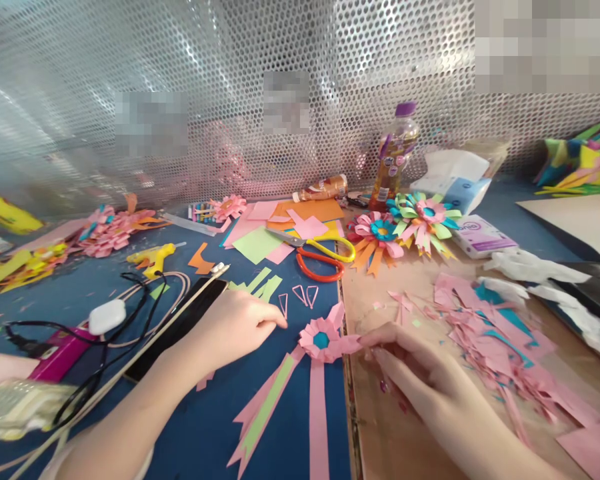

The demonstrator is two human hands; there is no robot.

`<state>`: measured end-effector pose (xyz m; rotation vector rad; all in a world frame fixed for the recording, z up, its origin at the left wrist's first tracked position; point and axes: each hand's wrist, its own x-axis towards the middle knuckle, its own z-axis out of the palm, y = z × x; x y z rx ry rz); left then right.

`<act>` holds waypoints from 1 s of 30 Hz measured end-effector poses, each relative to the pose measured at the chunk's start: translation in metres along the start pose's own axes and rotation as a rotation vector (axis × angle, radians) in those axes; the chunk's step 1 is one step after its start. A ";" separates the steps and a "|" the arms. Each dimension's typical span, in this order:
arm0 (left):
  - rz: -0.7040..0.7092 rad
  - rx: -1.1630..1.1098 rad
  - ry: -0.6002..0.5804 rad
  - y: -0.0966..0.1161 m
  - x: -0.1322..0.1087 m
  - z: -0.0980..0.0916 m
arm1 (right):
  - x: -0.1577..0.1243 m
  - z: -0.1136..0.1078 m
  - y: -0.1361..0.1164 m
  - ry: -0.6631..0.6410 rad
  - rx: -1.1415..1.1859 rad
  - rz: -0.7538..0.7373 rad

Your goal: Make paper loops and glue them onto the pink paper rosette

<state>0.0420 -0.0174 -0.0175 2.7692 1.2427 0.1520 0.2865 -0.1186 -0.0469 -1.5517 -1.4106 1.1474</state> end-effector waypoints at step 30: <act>-0.259 0.196 -0.001 0.000 0.012 0.007 | -0.001 0.001 -0.003 -0.042 -0.023 -0.039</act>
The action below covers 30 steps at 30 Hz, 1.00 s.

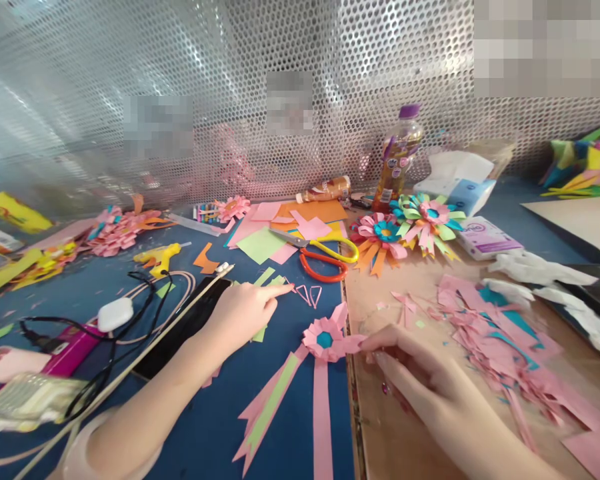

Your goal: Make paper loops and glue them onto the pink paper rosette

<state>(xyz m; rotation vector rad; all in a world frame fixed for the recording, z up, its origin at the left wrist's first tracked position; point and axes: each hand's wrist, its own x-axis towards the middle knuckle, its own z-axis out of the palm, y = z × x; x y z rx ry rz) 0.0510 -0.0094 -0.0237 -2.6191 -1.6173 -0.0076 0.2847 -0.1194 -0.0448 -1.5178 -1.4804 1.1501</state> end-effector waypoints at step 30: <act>0.291 -0.267 -0.137 -0.009 -0.009 -0.019 | -0.012 0.016 0.026 0.097 -0.505 -1.090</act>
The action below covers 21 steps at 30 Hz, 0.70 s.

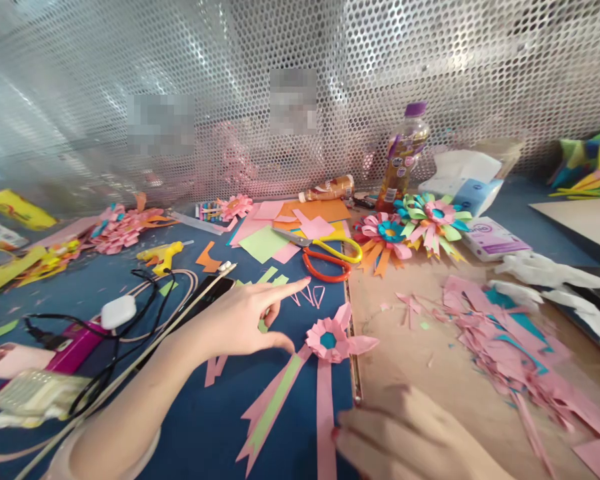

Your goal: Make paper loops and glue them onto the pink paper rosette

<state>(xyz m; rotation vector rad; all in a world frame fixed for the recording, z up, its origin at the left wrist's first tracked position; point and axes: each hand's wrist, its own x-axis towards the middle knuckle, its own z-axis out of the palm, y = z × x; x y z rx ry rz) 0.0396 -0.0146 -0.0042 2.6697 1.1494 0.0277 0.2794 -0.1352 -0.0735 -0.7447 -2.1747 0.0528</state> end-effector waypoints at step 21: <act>-0.010 0.017 -0.142 0.018 -0.006 0.016 | -0.004 0.008 -0.002 -0.122 -0.227 0.048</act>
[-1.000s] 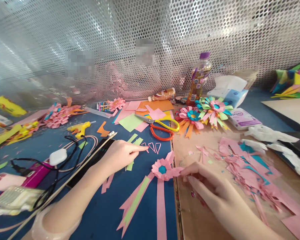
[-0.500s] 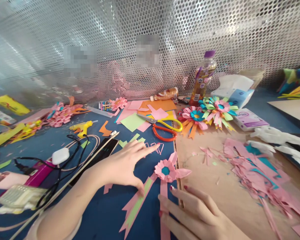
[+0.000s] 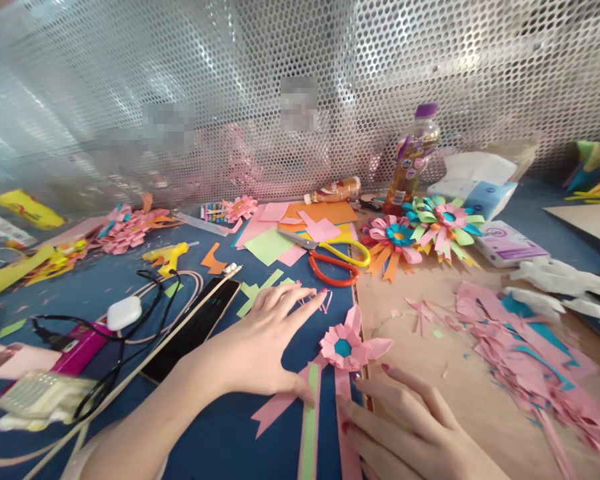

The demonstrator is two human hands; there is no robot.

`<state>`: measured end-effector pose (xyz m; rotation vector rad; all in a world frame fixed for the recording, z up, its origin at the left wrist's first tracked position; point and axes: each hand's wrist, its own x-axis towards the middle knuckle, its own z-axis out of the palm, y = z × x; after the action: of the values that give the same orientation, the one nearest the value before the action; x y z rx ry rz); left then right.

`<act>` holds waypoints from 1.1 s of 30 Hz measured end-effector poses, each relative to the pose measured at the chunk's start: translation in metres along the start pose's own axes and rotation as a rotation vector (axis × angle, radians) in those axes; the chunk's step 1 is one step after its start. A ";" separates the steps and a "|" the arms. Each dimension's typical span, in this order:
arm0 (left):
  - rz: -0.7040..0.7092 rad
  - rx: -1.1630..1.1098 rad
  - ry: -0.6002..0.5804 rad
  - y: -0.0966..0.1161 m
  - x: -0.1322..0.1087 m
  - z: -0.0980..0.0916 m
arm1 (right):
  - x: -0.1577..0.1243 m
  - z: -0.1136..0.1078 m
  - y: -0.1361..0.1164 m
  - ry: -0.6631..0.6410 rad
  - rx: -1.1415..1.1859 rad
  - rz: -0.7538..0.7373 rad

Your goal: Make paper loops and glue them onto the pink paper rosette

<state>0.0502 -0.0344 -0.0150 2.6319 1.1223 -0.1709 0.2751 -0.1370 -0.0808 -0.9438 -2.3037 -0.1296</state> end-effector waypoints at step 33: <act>-0.195 0.019 -0.085 0.016 -0.014 0.009 | 0.005 -0.009 0.010 -0.081 -0.040 0.135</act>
<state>0.0520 -0.0576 -0.0172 2.5022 1.3521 -0.3309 0.2838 -0.1289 -0.0724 -1.1403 -2.3097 -0.0826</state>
